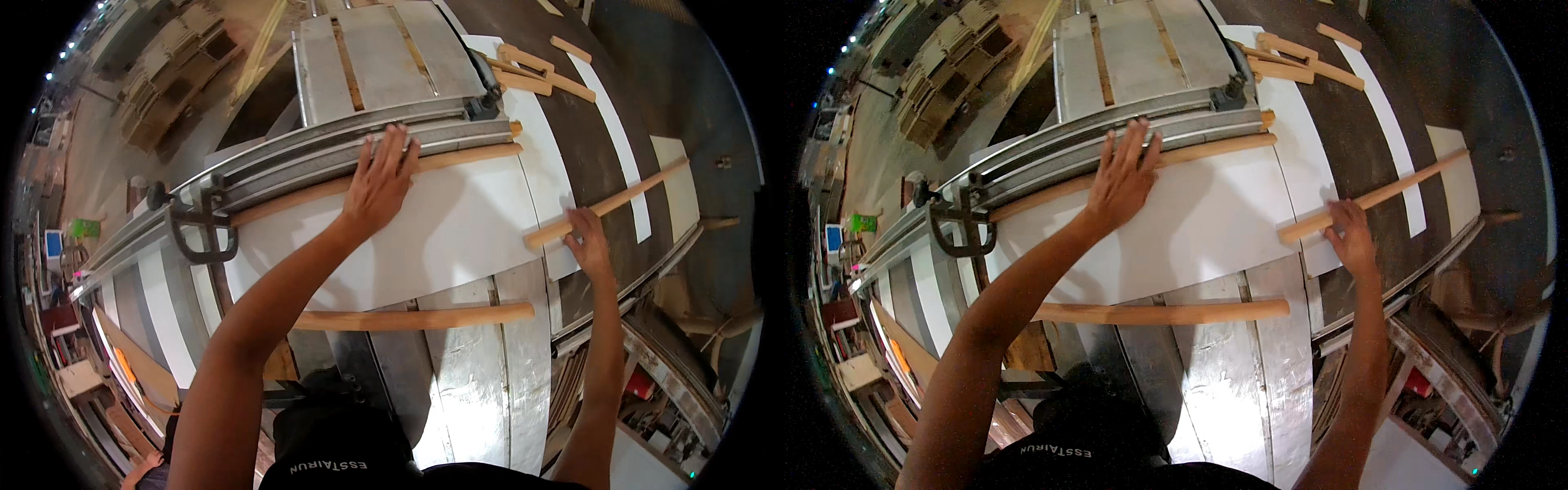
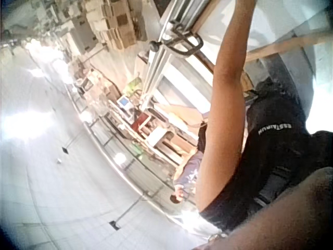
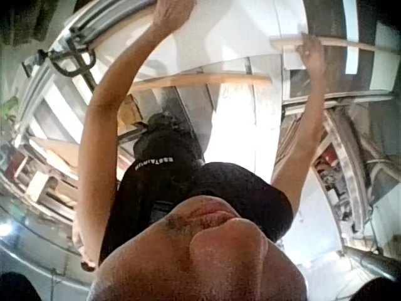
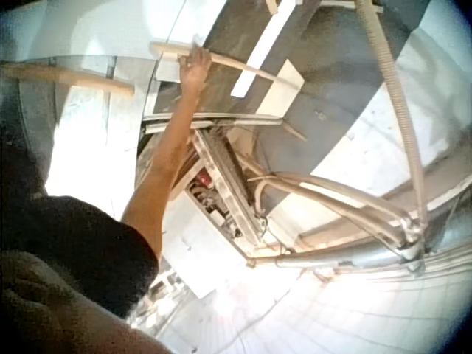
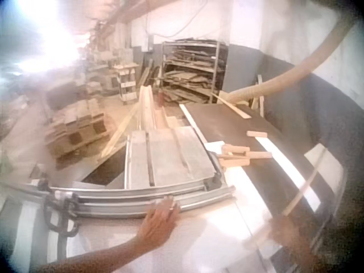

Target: The person uses a table saw to cut long wooden dowels into shorter segments. They feed the dowels through the machine one by one, collect the cut pieces, and stack them on the table. The person also retrieves a new bundle of dowels from the floor to continue the process.

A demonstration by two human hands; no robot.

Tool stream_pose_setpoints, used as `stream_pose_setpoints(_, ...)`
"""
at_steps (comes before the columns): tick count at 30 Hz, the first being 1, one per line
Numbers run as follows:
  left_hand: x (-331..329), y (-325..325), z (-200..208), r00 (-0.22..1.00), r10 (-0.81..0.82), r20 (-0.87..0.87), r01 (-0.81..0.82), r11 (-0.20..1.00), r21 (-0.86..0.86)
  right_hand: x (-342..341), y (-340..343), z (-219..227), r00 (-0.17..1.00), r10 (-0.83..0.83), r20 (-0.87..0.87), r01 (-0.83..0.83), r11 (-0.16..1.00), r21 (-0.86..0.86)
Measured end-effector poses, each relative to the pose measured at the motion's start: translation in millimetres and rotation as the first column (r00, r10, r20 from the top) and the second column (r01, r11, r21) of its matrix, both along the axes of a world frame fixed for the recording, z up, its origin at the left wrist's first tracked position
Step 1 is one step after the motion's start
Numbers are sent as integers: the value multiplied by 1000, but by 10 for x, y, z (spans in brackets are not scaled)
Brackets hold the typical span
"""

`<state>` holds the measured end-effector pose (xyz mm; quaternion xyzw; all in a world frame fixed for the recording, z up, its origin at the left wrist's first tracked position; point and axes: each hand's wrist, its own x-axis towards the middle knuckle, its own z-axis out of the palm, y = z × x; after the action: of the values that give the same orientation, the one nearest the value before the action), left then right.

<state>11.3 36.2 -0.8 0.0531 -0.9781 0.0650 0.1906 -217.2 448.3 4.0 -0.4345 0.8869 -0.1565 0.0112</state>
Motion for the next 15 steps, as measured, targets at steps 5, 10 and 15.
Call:
stream_pose_setpoints(5, 481, -22, -192, 960, -86, 267, 38, 983, 179, 85, -37, 148, 994, 97, 41, -94, 993, -74)
stream_pose_setpoints(10, 278, 199, -79, 967, 68, 246, -152, 927, 344, 489, -411, 873, 982, 169, -82, -180, 972, -150)
stream_pose_setpoints(15, 547, 903, -189, 997, -23, 70, -19, 837, 546, 842, -1339, 1068, 984, 172, -41, -177, 963, -202)
